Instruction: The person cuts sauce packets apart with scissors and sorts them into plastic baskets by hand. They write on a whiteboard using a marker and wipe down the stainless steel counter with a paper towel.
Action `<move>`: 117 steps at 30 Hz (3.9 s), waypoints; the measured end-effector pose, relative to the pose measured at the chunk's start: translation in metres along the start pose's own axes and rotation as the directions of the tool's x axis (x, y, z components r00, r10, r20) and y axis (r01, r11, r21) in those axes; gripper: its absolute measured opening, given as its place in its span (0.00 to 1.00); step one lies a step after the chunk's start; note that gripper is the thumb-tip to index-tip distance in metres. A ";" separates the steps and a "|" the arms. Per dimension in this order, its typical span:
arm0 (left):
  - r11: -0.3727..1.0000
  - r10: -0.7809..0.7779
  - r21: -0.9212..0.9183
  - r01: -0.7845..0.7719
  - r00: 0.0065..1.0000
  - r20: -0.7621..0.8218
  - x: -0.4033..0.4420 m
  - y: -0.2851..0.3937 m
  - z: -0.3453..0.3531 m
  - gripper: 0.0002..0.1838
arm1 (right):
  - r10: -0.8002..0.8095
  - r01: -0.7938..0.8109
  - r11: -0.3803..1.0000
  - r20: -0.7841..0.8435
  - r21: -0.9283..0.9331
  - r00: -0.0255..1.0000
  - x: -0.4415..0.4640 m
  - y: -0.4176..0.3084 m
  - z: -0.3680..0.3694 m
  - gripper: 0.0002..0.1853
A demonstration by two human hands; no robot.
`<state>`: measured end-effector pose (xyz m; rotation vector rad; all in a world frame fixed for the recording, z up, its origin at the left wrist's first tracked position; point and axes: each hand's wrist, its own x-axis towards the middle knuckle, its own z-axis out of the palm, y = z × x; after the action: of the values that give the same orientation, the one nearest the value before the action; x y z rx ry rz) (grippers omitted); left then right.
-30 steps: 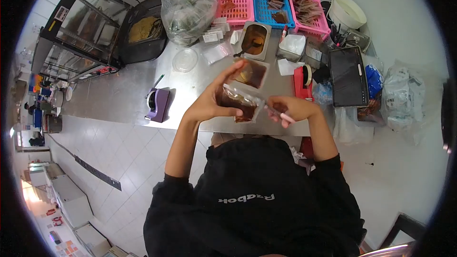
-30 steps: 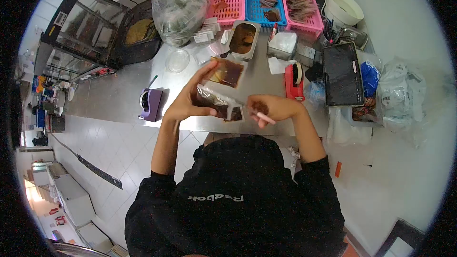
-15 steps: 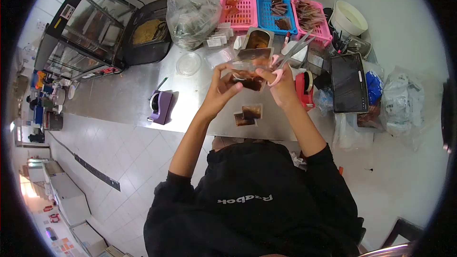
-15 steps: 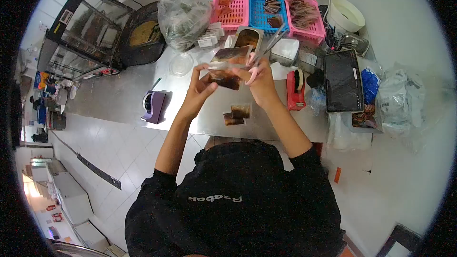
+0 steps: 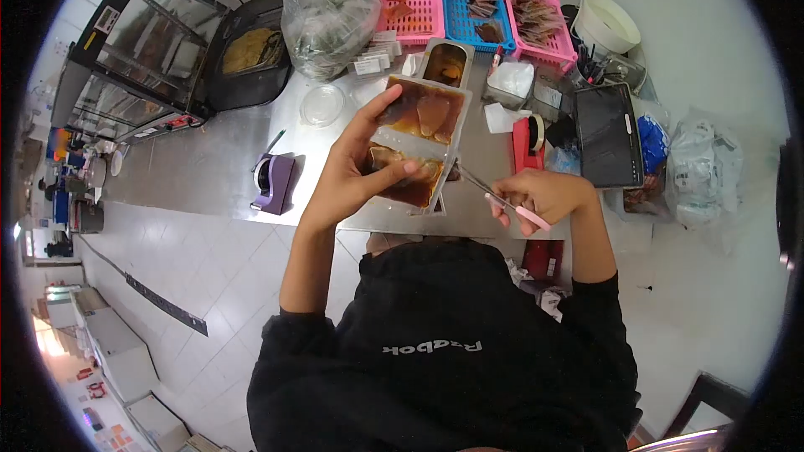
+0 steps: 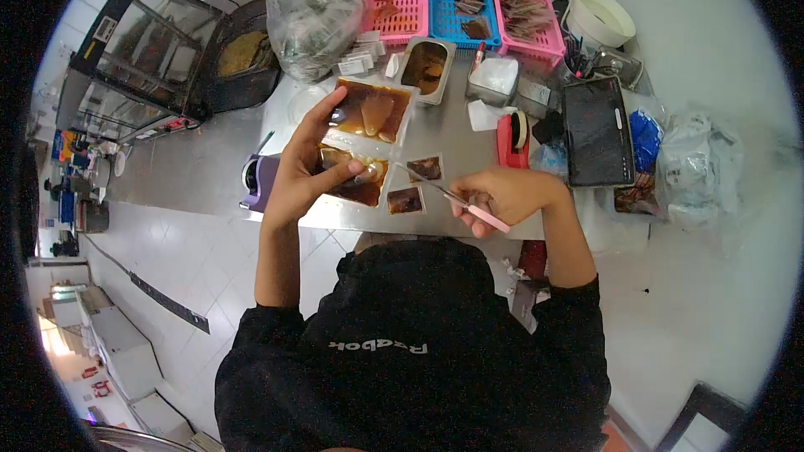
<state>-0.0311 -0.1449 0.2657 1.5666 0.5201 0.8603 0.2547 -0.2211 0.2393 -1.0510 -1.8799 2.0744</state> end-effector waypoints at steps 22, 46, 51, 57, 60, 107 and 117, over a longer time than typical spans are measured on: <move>0.987 -0.073 0.159 0.030 0.959 0.273 -0.002 0.008 0.015 0.44 | -0.079 0.073 0.996 -0.116 -0.053 0.990 0.027 0.019 0.015 0.10; 0.892 -0.340 -0.129 0.433 0.832 0.439 0.014 -0.054 0.028 0.45 | -0.186 0.195 0.856 -0.067 0.480 0.980 0.082 0.108 0.014 0.17; 0.904 -0.391 0.037 0.426 0.788 0.475 0.003 -0.102 0.012 0.46 | -0.047 0.255 0.674 -0.304 0.694 0.952 0.094 0.108 0.038 0.08; 0.927 -0.326 0.181 0.329 0.944 -0.047 -0.023 -0.209 -0.024 0.43 | 0.014 0.236 0.895 -0.551 0.379 0.834 0.100 0.099 0.031 0.10; 0.646 0.068 0.703 0.298 0.895 -0.442 -0.067 -0.239 -0.025 0.37 | 0.274 -0.191 0.962 -0.665 0.196 0.695 0.101 0.138 0.041 0.12; 0.317 -0.947 -0.935 0.160 0.004 -0.320 -0.381 -0.584 0.387 0.25 | 0.903 -0.482 0.377 -0.430 0.791 0.001 0.266 0.714 0.031 0.35; 0.216 -0.976 -0.970 0.108 -0.014 -0.219 -0.381 -0.572 0.386 0.30 | 0.202 -0.831 0.467 -0.879 -0.301 0.432 0.287 0.748 0.053 0.47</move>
<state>0.1074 -0.5696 -0.3843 -0.3635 1.3814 0.8516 0.2607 -0.2598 -0.5629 -2.5821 -1.9203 0.5298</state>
